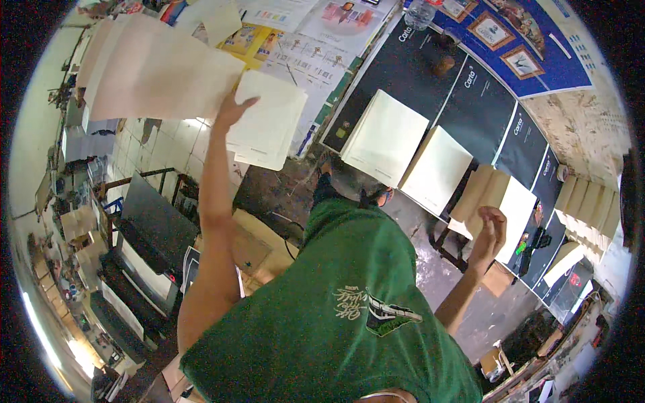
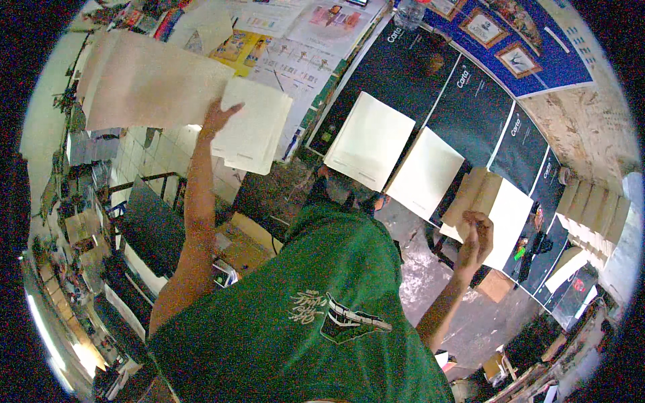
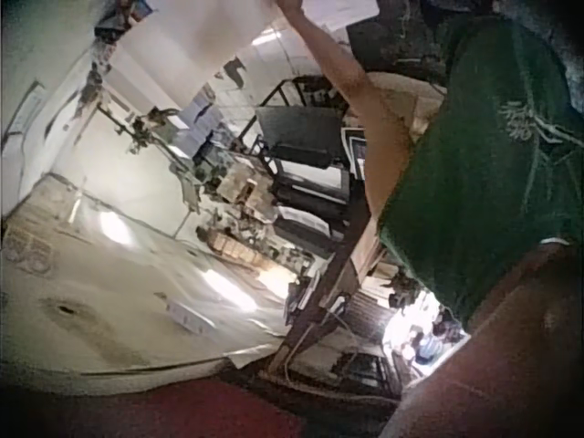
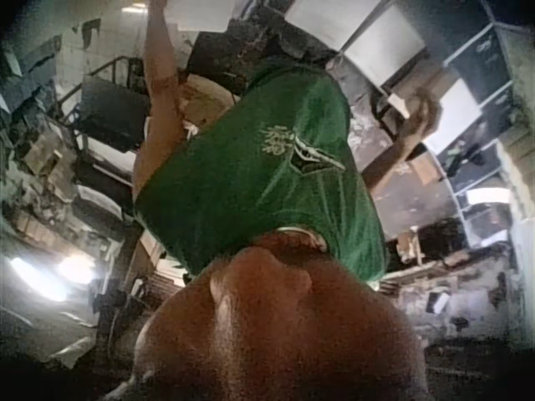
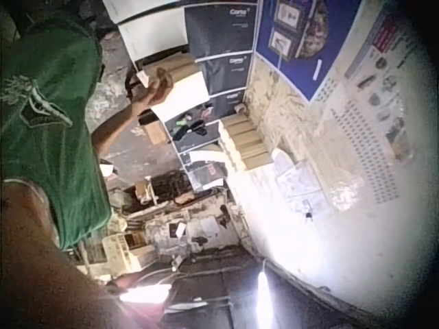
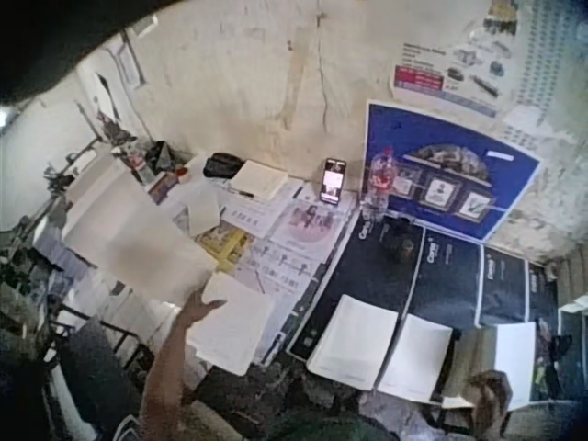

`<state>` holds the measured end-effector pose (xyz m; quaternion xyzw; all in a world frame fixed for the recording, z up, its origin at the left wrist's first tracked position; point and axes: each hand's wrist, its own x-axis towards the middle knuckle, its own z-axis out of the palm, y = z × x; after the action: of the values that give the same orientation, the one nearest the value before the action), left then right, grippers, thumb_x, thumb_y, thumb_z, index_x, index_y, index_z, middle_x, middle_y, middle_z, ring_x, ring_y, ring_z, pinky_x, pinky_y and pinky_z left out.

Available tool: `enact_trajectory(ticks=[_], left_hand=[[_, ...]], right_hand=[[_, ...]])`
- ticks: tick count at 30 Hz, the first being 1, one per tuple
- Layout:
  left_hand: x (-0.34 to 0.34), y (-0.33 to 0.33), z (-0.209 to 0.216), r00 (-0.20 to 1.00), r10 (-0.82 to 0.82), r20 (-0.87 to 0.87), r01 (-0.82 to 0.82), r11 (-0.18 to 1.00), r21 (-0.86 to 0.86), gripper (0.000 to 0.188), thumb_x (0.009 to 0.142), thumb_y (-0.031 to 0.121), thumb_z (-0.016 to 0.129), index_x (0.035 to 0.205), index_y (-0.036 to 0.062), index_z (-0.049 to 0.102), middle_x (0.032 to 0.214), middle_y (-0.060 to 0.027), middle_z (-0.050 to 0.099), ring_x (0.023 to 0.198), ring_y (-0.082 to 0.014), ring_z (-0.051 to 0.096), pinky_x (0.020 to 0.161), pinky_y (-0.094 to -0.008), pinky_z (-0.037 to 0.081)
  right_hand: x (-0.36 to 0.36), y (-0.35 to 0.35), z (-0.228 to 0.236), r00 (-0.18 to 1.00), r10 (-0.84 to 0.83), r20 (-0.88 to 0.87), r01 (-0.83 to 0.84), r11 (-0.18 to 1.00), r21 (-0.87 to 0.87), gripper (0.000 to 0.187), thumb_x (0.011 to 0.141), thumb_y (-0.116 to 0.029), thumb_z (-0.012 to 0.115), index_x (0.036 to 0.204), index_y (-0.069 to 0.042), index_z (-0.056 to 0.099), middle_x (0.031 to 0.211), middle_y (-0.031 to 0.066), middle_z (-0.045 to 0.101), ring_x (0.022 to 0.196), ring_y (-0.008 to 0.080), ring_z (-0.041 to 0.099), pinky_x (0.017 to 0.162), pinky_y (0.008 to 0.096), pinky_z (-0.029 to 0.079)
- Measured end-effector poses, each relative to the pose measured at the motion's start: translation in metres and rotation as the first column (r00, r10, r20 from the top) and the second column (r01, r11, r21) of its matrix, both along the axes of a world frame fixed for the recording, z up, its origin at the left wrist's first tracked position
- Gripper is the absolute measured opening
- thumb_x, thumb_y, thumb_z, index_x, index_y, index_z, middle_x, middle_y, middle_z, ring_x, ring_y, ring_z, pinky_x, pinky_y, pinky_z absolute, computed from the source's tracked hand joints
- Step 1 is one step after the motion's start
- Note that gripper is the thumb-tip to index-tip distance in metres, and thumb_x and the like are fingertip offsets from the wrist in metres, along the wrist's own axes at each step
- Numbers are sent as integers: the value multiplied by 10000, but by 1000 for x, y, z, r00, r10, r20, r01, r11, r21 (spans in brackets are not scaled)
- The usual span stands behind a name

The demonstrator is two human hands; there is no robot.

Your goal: The person picks up groups of paper sheets from several piles on a table and aligns them into a single stack by tapping the edges against the table and their hands.

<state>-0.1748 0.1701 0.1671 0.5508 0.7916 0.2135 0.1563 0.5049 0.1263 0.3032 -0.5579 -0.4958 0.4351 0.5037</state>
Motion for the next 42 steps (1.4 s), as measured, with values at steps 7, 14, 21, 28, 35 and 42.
enact_trajectory(ticks=[7, 14, 21, 28, 35, 42], left_hand=[[-129, -20, -82, 868, 175, -465, -279, 946, -166, 1047, 684, 671, 756, 1410, -21, 453, 1465, -245, 416, 1369, -389, 376, 1133, -460, 307], [139, 51, -26, 924, -63, 377, -61, 949, 308, 296, 950, 221, 651, 1175, 32, 618, 1014, -72, 643, 902, -154, 592, 787, -277, 486], [312, 39, -2, 794, -332, 509, 167, 925, 342, 273, 936, 121, 658, 1198, 70, 602, 894, -10, 640, 783, -69, 567, 699, -228, 450], [339, 29, -48, 794, -441, 418, 270, 872, 407, 244, 876, 83, 718, 1100, 51, 625, 701, -23, 583, 608, -86, 500, 574, -253, 432], [339, 30, -54, 814, -444, 374, 277, 863, 422, 231, 858, 91, 729, 1066, 51, 636, 726, -35, 601, 590, -119, 511, 574, -265, 443], [336, 29, -52, 823, -441, 358, 314, 878, 361, 238, 900, 154, 703, 1109, 67, 629, 777, -57, 631, 666, -137, 567, 636, -291, 480]], right_hand=[[53, 11, -3, 641, -145, 754, 112, 989, 94, 452, 794, -195, 806, 1154, -54, 573, 1116, 98, 605, 1018, 247, 569, 845, 376, 445], [82, -6, -4, 354, -54, 934, 320, 945, -66, 536, 728, -394, 840, 998, -5, 588, 969, 166, 595, 926, 337, 595, 812, 436, 483], [78, -6, -12, 400, -84, 913, 333, 941, -59, 455, 748, -406, 825, 896, -28, 618, 899, 134, 617, 793, 308, 640, 682, 427, 509], [84, -8, -4, 461, -41, 886, 250, 965, -85, 368, 857, -258, 727, 1126, -38, 608, 1011, 159, 673, 779, 327, 681, 654, 430, 536], [78, -10, -15, 160, -101, 982, 47, 994, 95, 372, 878, -240, 669, 1203, -82, 579, 1099, 146, 644, 860, 361, 655, 721, 449, 550], [73, -8, -17, 213, -119, 970, 103, 990, 99, 351, 830, -310, 746, 1063, -83, 615, 1036, 108, 656, 854, 344, 655, 719, 435, 546]])
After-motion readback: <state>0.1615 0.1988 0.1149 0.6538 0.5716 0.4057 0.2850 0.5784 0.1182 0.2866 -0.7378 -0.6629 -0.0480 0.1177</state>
